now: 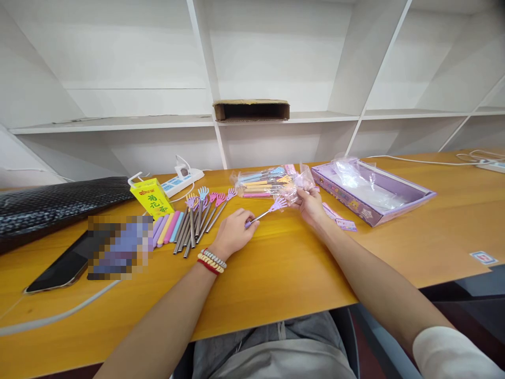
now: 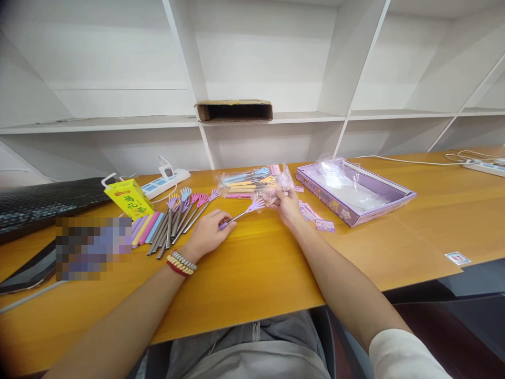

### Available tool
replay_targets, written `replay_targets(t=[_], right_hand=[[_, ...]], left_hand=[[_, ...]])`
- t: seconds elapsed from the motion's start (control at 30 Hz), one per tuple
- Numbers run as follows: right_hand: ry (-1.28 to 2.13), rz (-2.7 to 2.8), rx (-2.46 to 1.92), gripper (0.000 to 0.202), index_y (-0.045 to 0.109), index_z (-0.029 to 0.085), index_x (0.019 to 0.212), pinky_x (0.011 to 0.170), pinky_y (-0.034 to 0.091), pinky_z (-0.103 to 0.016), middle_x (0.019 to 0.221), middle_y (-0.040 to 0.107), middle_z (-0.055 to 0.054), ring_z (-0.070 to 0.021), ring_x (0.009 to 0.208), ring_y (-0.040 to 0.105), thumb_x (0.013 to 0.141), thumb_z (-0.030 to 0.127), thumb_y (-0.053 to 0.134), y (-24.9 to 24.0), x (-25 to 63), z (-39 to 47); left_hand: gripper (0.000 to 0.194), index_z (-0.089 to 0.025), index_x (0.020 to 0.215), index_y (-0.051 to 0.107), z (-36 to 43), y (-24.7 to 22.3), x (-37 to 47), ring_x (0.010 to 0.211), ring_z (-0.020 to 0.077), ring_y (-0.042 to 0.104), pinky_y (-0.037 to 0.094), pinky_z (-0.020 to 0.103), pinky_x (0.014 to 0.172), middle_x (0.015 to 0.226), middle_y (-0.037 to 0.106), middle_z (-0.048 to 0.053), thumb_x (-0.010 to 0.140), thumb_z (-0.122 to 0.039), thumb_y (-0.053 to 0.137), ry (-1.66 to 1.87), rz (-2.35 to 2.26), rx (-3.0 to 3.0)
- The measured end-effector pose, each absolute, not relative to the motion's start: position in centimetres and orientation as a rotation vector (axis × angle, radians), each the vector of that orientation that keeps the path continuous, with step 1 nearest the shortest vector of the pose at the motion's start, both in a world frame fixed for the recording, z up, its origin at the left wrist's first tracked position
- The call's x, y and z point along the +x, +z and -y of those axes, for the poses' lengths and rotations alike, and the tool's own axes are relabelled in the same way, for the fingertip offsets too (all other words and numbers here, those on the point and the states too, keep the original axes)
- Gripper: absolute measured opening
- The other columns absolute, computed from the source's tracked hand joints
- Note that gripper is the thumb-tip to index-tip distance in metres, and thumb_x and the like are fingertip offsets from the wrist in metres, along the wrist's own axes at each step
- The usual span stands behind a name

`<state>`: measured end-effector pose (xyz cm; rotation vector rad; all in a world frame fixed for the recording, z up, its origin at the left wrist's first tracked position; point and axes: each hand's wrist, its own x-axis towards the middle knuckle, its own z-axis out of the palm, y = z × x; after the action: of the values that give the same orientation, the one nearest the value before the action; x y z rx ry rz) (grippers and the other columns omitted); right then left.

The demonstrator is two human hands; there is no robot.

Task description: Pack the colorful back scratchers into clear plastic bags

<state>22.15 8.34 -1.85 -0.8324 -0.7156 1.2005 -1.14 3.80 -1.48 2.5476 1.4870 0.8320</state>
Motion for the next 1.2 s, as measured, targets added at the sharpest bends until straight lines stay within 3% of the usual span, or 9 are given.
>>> replay_targets(t=[0.17, 0.33, 0.7, 1.03, 1.2], right_hand=[[1.290, 0.714, -0.731, 0.035, 0.045, 0.022, 0.083, 0.053, 0.056, -0.027, 0.067, 0.063, 0.006, -0.0154, 0.065, 0.066, 0.062, 0.018, 0.072, -1.6, 22.0, -7.8], [1.354, 0.750, -0.703, 0.027, 0.050, 0.019, 0.077, 0.055, 0.056, -0.027, 0.068, 0.064, 0.004, -0.0113, 0.057, 0.062, 0.062, 0.016, 0.072, -1.3, 21.6, -7.2], [1.418, 0.790, -0.699, 0.018, 0.056, 0.017, 0.073, 0.054, 0.055, -0.025, 0.064, 0.064, 0.002, -0.0114, 0.056, 0.062, 0.066, 0.019, 0.071, -1.3, 21.6, -7.1], [1.474, 0.899, -0.719, 0.024, 0.058, 0.018, 0.078, 0.055, 0.057, -0.027, 0.073, 0.068, -0.001, -0.0140, 0.061, 0.064, 0.063, 0.027, 0.075, -1.6, 20.9, -6.6], [1.440, 0.886, -0.738, 0.026, 0.055, 0.018, 0.069, 0.051, 0.055, -0.024, 0.063, 0.064, 0.002, -0.0108, 0.055, 0.060, 0.059, 0.025, 0.077, -1.8, 19.8, -6.4]], left_hand=[[0.021, -0.019, 0.085, 0.058, -3.9, -1.6, -1.3, 0.076, 0.0159, 0.054, 0.041, 0.029, 0.071, 0.083, 0.058, 0.003, 0.085, -0.037, 0.048, 0.886, -1.481, 2.548], [0.022, -0.018, 0.086, 0.058, -3.7, -1.4, -1.2, 0.077, 0.0160, 0.054, 0.041, 0.029, 0.071, 0.084, 0.058, 0.003, 0.085, -0.038, 0.048, 0.915, -1.463, 2.541], [0.023, -0.019, 0.087, 0.059, -3.5, -1.3, -1.1, 0.077, 0.0155, 0.055, 0.041, 0.029, 0.071, 0.086, 0.059, 0.003, 0.085, -0.039, 0.049, 0.918, -1.454, 2.541], [0.022, -0.019, 0.090, 0.059, -3.5, -1.8, -0.8, 0.079, 0.0164, 0.056, 0.043, 0.030, 0.074, 0.086, 0.059, 0.004, 0.086, -0.038, 0.048, 1.004, -1.430, 2.556], [0.023, -0.018, 0.094, 0.057, -4.0, -1.8, -0.6, 0.082, 0.0182, 0.056, 0.045, 0.032, 0.076, 0.089, 0.059, 0.005, 0.085, -0.038, 0.050, 1.043, -1.462, 2.569]])
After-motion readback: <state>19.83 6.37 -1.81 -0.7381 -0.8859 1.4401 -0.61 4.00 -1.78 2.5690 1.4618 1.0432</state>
